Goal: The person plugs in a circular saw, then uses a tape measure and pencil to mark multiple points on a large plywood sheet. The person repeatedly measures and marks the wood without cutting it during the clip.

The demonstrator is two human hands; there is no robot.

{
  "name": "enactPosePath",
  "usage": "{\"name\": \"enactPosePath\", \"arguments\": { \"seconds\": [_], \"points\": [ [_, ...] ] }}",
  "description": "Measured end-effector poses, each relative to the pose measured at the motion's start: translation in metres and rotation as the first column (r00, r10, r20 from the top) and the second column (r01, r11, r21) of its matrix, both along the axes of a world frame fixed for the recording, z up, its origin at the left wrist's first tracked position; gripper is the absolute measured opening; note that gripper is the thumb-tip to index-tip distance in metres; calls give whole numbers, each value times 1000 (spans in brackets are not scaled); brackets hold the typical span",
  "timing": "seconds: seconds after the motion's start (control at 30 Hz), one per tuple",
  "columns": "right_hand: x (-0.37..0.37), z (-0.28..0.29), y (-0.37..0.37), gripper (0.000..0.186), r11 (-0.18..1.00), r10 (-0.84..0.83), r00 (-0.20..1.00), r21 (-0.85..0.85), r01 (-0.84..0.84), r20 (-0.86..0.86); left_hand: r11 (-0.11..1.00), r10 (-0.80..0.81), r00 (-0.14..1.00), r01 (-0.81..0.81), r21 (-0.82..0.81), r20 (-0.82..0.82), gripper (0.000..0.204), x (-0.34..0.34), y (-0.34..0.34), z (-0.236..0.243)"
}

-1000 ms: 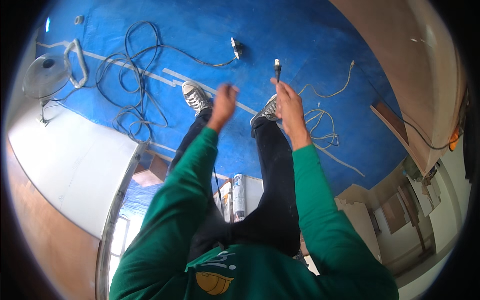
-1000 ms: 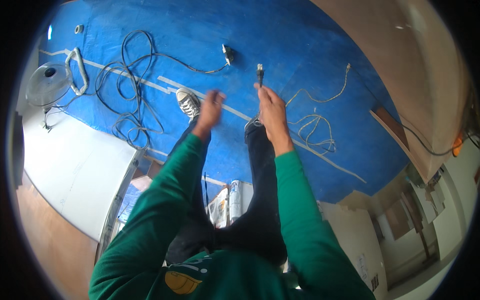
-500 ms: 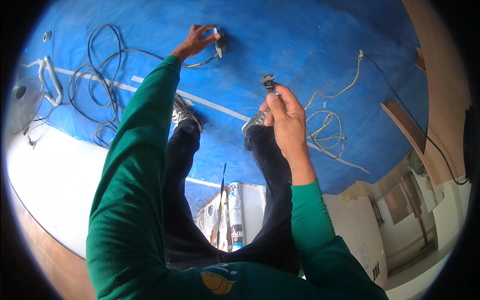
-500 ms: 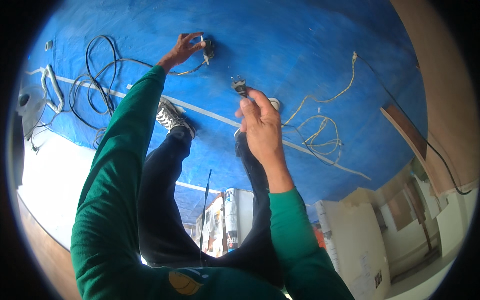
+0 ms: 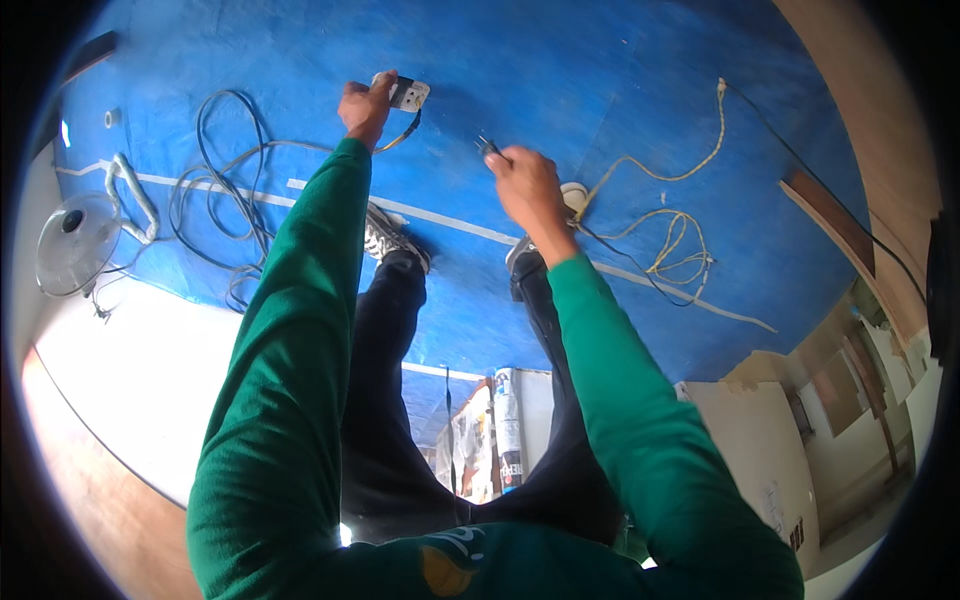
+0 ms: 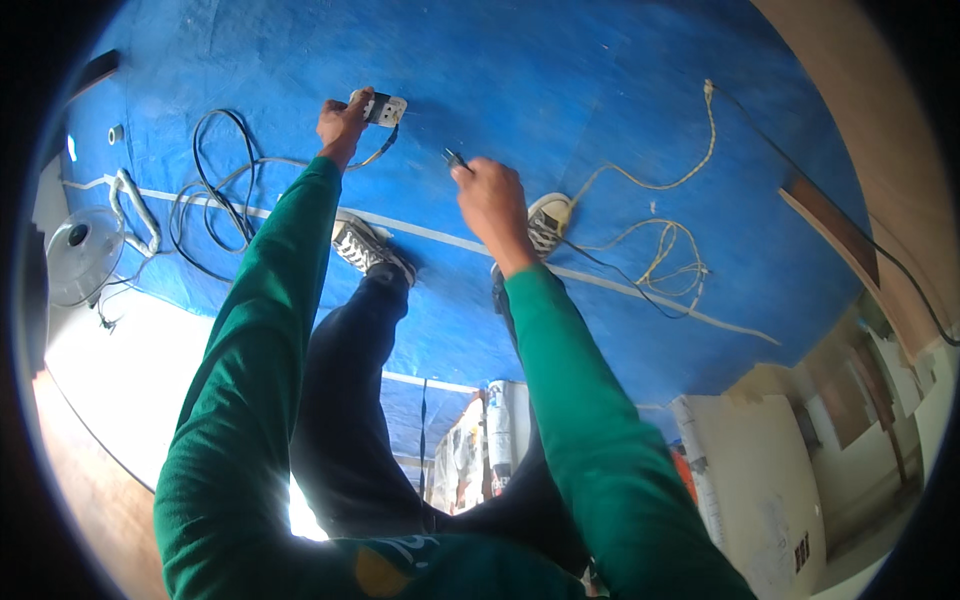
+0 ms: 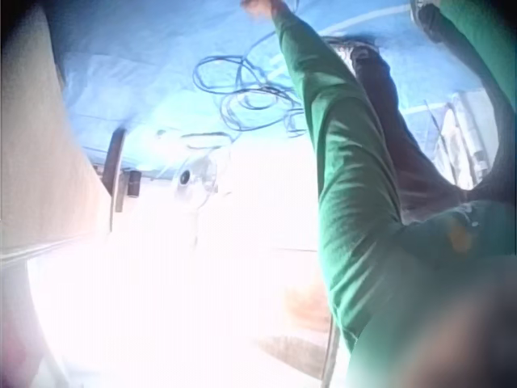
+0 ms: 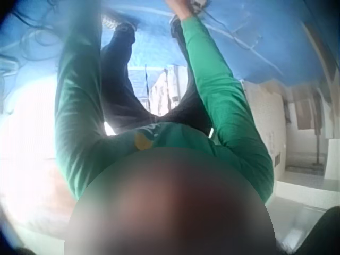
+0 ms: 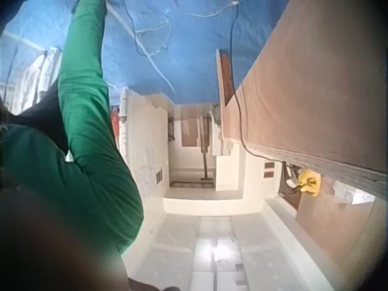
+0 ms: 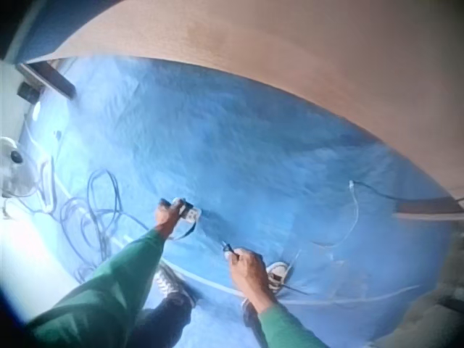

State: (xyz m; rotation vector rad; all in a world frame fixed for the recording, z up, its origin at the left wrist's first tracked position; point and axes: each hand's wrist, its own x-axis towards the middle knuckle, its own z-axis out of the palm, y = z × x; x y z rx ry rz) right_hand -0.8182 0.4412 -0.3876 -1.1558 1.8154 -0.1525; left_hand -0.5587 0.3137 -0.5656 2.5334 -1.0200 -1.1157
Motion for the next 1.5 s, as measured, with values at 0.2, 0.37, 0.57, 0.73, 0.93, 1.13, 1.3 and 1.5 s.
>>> {"name": "enactPosePath", "arguments": {
  "seconds": [0.2, 0.37, 0.57, 0.73, 0.93, 1.13, 1.3, 1.5],
  "points": [
    [60, -95, -84, 39, 989, 144, 989, 36, -145, 12, 986, 152, 986, -147, 75, -73, 78, 14, -18, -7],
    [91, -131, -120, 42, 970, 240, 969, 56, -236, -58, 930, 193, 969, -131, 345, -152, 69, 17, -21, 1],
    [96, -145, -126, 41, 934, 348, 930, 127, -333, -118, 898, 334, 933, -272, 345, -133, 71, 11, -7, -2],
    [101, -142, -129, 42, 915, 387, 910, 180, -360, -148, 870, 413, 898, -339, 359, -153, 86, 10, -3, -3],
    [115, -133, -140, 43, 870, 483, 857, 211, -446, -180, 876, 418, 889, -341, 340, -185, 102, 14, -2, -5],
    [128, -130, -145, 40, 849, 509, 843, 263, -459, -172, 908, 371, 895, -294, 300, -247, 102, 17, 7, -26],
    [136, -134, -146, 36, 785, 615, 767, 234, -573, -182, 934, 331, 909, -277, 225, -253, 104, 22, 19, -32],
    [131, -132, -134, 35, 787, 616, 762, 202, -584, -199, 963, 234, 944, -192, 189, -233, 97, 23, 14, -23]
  ]
}}
